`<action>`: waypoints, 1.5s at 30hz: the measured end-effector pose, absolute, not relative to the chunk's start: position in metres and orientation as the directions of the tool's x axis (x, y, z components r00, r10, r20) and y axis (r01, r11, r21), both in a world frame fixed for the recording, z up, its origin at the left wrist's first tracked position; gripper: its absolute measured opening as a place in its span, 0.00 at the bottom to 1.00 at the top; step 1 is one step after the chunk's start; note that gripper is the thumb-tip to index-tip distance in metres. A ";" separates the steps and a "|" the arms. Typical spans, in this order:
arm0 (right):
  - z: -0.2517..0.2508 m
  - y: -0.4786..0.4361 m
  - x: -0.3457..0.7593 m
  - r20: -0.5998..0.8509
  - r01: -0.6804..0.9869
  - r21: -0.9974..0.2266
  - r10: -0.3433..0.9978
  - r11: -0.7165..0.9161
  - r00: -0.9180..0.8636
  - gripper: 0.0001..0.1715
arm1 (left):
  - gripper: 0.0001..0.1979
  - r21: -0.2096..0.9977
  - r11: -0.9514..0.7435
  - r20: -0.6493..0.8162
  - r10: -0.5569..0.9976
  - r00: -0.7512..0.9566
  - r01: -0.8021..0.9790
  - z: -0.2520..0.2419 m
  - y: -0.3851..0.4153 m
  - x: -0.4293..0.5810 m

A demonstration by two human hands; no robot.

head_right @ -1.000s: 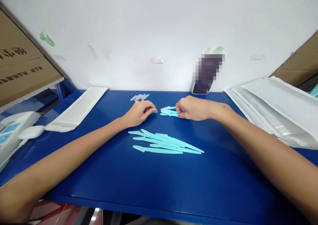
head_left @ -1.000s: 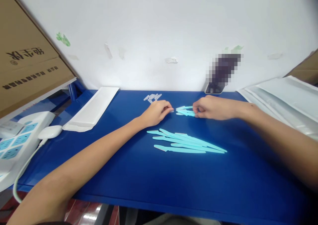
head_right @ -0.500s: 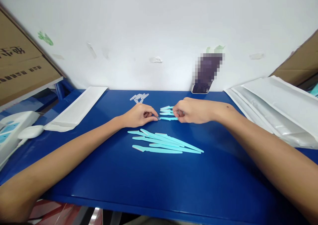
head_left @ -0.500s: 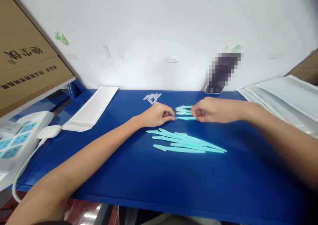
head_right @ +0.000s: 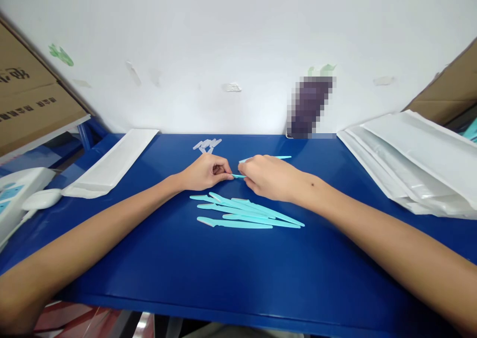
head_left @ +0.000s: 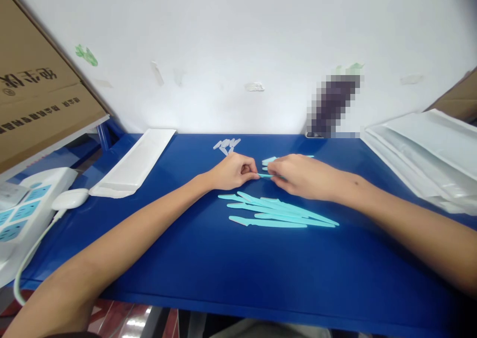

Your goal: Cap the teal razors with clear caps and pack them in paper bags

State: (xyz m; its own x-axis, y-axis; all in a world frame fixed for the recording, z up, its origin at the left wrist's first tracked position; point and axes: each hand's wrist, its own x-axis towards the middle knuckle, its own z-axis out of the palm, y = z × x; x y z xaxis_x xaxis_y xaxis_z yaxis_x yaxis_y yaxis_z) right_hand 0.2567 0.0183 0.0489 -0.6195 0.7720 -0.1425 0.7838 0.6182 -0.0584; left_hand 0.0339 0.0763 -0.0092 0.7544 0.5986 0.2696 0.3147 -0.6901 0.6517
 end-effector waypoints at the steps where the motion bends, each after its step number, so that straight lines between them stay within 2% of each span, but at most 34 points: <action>1: 0.049 0.020 0.258 -0.153 0.792 -0.052 0.778 0.609 -0.609 0.08 | 0.11 0.635 -0.703 0.270 0.590 0.761 0.320 -0.009 0.076 0.034; 3: 0.050 0.024 0.263 -0.195 0.803 -0.038 0.784 0.594 -0.589 0.10 | 0.11 0.569 -0.741 0.283 0.584 0.761 0.357 -0.009 0.076 0.035; 5: 0.052 0.029 0.272 -0.234 0.818 -0.009 0.794 0.575 -0.561 0.11 | 0.12 0.463 -0.754 0.344 0.638 0.689 0.466 -0.010 0.076 0.036; 9: 0.060 0.033 0.285 -0.161 0.863 0.034 0.855 0.503 -0.492 0.11 | 0.16 0.299 -0.582 0.467 0.780 0.416 0.756 -0.015 0.078 0.038; 11: 0.066 0.028 0.284 -0.193 0.855 -0.068 0.834 0.514 -0.517 0.15 | 0.20 0.242 -0.532 0.420 0.811 0.406 0.812 -0.018 0.079 0.038; 14: 0.074 0.018 0.277 -0.342 0.782 -0.289 0.703 0.552 -0.623 0.18 | 0.22 0.197 -0.518 0.315 0.838 0.446 0.833 -0.022 0.080 0.038; 16: 0.074 0.012 0.272 -0.396 0.749 -0.350 0.636 0.562 -0.662 0.16 | 0.21 0.199 -0.525 0.289 0.838 0.462 0.828 -0.023 0.082 0.038; 19: 0.071 0.007 0.270 -0.432 0.763 -0.329 0.630 0.557 -0.646 0.10 | 0.18 0.229 -0.609 0.336 0.781 0.526 0.759 -0.023 0.084 0.037; 23: 0.068 0.006 0.275 -0.435 0.796 -0.257 0.670 0.549 -0.602 0.07 | 0.15 0.343 -0.801 0.403 0.598 0.693 0.491 -0.020 0.084 0.034; 27: 0.073 0.005 0.277 -0.484 0.807 -0.246 0.653 0.537 -0.583 0.10 | 0.10 0.406 -0.852 0.476 0.506 0.719 0.331 -0.017 0.080 0.032; 34: 0.071 0.005 0.277 -0.491 0.803 -0.258 0.643 0.538 -0.588 0.07 | 0.09 0.365 -0.802 0.412 0.595 0.690 0.473 -0.016 0.082 0.033; 37: 0.067 0.006 0.279 -0.480 0.831 -0.169 0.693 0.530 -0.538 0.05 | 0.11 0.333 -0.800 0.387 0.599 0.701 0.500 -0.016 0.081 0.033; 40: 0.062 0.014 0.281 -0.434 0.858 -0.057 0.762 0.510 -0.482 0.09 | 0.10 0.293 -0.805 0.391 0.594 0.703 0.517 -0.016 0.079 0.032; 45: 0.059 0.032 0.283 -0.358 0.870 -0.046 0.805 0.491 -0.473 0.09 | 0.09 0.330 -0.746 0.379 0.666 0.643 0.578 -0.018 0.081 0.033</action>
